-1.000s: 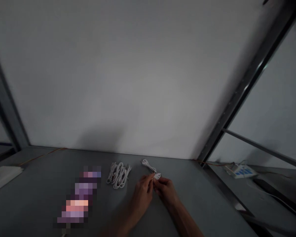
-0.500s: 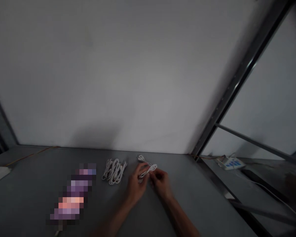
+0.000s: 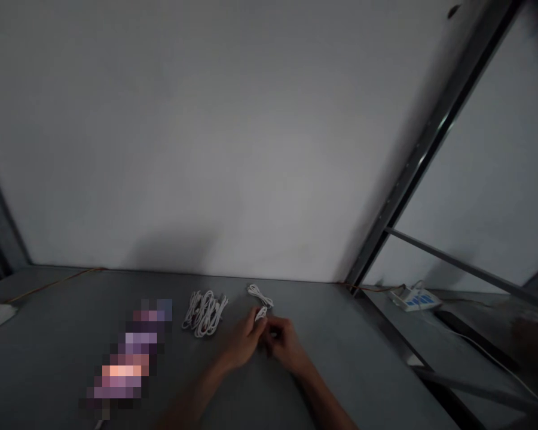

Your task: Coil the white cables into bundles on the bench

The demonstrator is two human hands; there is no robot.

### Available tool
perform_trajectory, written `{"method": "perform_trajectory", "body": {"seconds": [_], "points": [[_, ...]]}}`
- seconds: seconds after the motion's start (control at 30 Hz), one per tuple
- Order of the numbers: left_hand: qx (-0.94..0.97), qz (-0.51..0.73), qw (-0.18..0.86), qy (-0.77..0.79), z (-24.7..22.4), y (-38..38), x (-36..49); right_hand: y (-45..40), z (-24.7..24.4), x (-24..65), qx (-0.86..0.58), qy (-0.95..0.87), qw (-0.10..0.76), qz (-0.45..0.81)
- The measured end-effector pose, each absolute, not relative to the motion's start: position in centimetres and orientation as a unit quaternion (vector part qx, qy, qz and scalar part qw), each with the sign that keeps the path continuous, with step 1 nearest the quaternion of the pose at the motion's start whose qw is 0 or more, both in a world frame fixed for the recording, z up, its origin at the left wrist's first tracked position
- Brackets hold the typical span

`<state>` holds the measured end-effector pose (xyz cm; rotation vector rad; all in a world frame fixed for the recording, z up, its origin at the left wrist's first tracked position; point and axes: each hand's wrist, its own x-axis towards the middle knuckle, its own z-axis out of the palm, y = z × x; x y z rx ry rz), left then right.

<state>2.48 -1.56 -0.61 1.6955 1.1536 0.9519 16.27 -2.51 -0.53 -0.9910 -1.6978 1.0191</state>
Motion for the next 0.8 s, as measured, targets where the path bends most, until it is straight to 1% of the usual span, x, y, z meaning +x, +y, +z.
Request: {"method": "perform_trajectory", "body": {"seconds": [0.13,0.3,0.4,0.47,0.53,0.63,0.8], "points": [[0.671,0.394,0.397,0.487,-1.0,-1.6,2.8,-2.6,-0.5,15.9,-0.403,-0.679,0.453,0.413],[0.658,0.393,0.351,0.538,-2.2,-0.9,3.4,-2.5,-1.0,15.3,-0.430,-0.647,0.485,0.403],[0.681,0.381,0.322,0.536,-2.3,-0.5,3.4,-2.1,-1.5,15.1,-0.436,-0.638,0.503,0.387],[0.704,0.364,0.315,0.522,-2.0,-0.4,3.1,-1.9,-1.7,15.1,-0.434,-0.639,0.495,0.399],[0.717,0.353,0.322,0.508,-1.6,-0.3,2.7,-1.7,-1.7,15.2,-0.438,-0.638,0.479,0.414],[0.714,0.354,0.365,0.481,-0.7,-0.3,2.0,-1.7,-1.6,15.6,-0.440,-0.649,0.467,0.409],[0.692,0.383,0.443,0.421,0.7,-0.4,1.1,-1.7,-1.0,16.6,-0.441,-0.652,0.485,0.380]]}}
